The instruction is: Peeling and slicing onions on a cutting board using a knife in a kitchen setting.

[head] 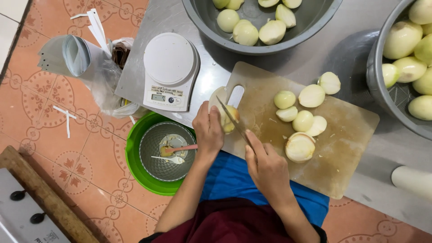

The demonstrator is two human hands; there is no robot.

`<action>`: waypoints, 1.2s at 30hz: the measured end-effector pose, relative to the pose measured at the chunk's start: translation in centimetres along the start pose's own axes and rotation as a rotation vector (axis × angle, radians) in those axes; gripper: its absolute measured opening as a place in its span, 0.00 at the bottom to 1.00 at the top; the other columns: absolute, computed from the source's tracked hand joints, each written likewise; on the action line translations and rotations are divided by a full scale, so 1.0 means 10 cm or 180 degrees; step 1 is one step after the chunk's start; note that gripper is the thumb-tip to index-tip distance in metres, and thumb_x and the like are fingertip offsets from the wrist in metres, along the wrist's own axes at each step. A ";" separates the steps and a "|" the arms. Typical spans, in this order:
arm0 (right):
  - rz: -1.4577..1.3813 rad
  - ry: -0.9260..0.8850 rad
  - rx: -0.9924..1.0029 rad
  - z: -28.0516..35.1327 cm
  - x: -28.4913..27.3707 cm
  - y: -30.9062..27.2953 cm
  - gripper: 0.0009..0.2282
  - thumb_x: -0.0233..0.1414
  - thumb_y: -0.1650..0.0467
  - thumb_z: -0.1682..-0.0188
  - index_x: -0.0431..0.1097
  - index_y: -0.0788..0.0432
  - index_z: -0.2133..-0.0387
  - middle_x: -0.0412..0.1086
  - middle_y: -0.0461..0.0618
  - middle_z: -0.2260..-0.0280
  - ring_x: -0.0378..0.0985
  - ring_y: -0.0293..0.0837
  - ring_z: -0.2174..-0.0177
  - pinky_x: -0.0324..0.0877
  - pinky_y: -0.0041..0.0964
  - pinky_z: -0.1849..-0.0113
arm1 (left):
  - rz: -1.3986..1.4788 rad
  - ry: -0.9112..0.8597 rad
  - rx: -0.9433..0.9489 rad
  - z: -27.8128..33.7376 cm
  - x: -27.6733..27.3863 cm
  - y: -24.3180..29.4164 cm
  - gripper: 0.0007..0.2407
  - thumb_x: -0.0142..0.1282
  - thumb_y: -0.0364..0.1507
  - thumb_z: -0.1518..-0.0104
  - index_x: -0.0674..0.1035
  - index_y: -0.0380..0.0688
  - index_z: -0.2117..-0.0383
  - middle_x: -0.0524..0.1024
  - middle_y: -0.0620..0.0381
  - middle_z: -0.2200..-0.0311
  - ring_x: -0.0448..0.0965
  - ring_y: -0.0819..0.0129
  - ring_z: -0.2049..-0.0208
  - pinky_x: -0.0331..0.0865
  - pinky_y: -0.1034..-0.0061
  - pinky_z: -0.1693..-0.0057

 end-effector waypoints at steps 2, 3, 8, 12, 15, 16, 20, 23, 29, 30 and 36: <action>-0.0048 0.0198 -0.0049 -0.02 0.02 0.04 0.16 0.54 0.66 0.47 0.73 0.50 0.44 0.65 0.44 0.76 0.69 0.42 0.82 0.70 0.35 0.79 | 0.0157 -0.0052 0.0015 0.03 0.00 0.01 0.17 0.34 0.35 0.31 0.74 0.40 0.73 0.70 0.50 0.79 0.71 0.60 0.75 0.65 0.65 0.66; -0.0093 0.0397 -0.0107 -0.04 0.02 0.05 0.16 0.55 0.63 0.49 0.76 0.47 0.47 0.65 0.41 0.76 0.72 0.38 0.83 0.74 0.31 0.79 | 0.0319 -0.0096 0.0031 0.04 0.00 0.01 0.19 0.34 0.35 0.31 0.76 0.40 0.74 0.70 0.48 0.82 0.76 0.58 0.76 0.70 0.66 0.66; -0.0543 0.0974 -0.0107 -0.13 0.10 0.04 0.22 0.66 0.60 0.57 0.77 0.57 0.52 0.67 0.43 0.71 0.77 0.40 0.75 0.77 0.31 0.72 | 0.0567 -0.0329 0.0019 0.16 -0.10 0.45 0.17 0.37 0.34 0.33 0.75 0.41 0.77 0.71 0.49 0.82 0.74 0.65 0.73 0.69 0.66 0.66; -0.0944 0.0956 -0.0189 -0.20 0.07 0.14 0.22 0.68 0.56 0.59 0.78 0.58 0.60 0.72 0.42 0.66 0.82 0.42 0.66 0.78 0.31 0.61 | 0.0356 -0.0520 0.0174 0.18 -0.15 0.37 0.16 0.41 0.35 0.33 0.76 0.41 0.76 0.70 0.48 0.82 0.77 0.57 0.76 0.68 0.65 0.67; -0.1304 0.0835 -0.0214 -0.25 0.01 0.17 0.19 0.70 0.61 0.60 0.78 0.58 0.60 0.75 0.43 0.67 0.83 0.44 0.66 0.79 0.33 0.62 | 0.0178 -0.0724 0.0374 0.23 -0.13 0.33 0.16 0.40 0.34 0.32 0.76 0.40 0.74 0.70 0.46 0.81 0.76 0.54 0.76 0.70 0.64 0.66; -0.1300 0.0844 -0.0212 -0.26 0.01 0.16 0.19 0.70 0.61 0.60 0.78 0.58 0.60 0.75 0.43 0.67 0.83 0.44 0.66 0.79 0.33 0.62 | 0.0180 -0.0729 0.0383 0.23 -0.13 0.30 0.16 0.40 0.34 0.32 0.76 0.40 0.74 0.70 0.46 0.81 0.76 0.54 0.76 0.70 0.64 0.66; -0.1510 0.0770 -0.0248 -0.27 0.05 0.19 0.14 0.68 0.65 0.56 0.78 0.60 0.63 0.76 0.47 0.69 0.83 0.47 0.68 0.79 0.35 0.66 | 0.0072 -0.0852 0.0422 0.22 -0.12 0.25 0.15 0.40 0.34 0.33 0.76 0.40 0.73 0.70 0.47 0.81 0.77 0.53 0.75 0.70 0.64 0.67; -0.1515 0.0820 -0.0325 -0.27 0.08 0.21 0.09 0.64 0.67 0.52 0.77 0.61 0.65 0.75 0.49 0.71 0.82 0.49 0.71 0.78 0.36 0.68 | 0.0057 -0.0944 0.0402 0.21 -0.12 0.27 0.15 0.41 0.34 0.33 0.76 0.40 0.74 0.70 0.47 0.81 0.77 0.55 0.76 0.70 0.65 0.67; -0.1351 0.0727 -0.0171 -0.21 0.16 0.19 0.03 0.60 0.72 0.50 0.76 0.61 0.68 0.73 0.49 0.74 0.81 0.49 0.73 0.77 0.36 0.71 | -0.0328 -0.1007 0.0152 0.23 -0.04 0.15 0.14 0.43 0.35 0.35 0.77 0.40 0.74 0.69 0.47 0.82 0.77 0.51 0.76 0.70 0.62 0.66; -0.1326 0.0717 -0.0100 -0.19 0.19 0.19 0.03 0.59 0.72 0.49 0.75 0.61 0.69 0.72 0.50 0.75 0.80 0.50 0.74 0.76 0.36 0.72 | -0.0475 -0.1008 0.0134 0.24 -0.02 0.13 0.14 0.43 0.34 0.35 0.78 0.40 0.73 0.71 0.47 0.81 0.77 0.51 0.76 0.71 0.63 0.66; -0.1454 0.0677 0.0246 -0.09 0.49 0.42 0.03 0.58 0.74 0.48 0.74 0.62 0.70 0.68 0.52 0.79 0.77 0.51 0.79 0.73 0.36 0.77 | -0.0522 -0.1366 -0.0209 0.22 0.14 -0.14 0.17 0.42 0.38 0.34 0.75 0.39 0.74 0.70 0.44 0.81 0.77 0.48 0.75 0.70 0.59 0.65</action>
Point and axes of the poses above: each hand's wrist, its own z-axis away from the middle knuckle, its own x-axis out of the palm, y = z × x, the point moved 2 cm from there along -z, towards the middle knuckle
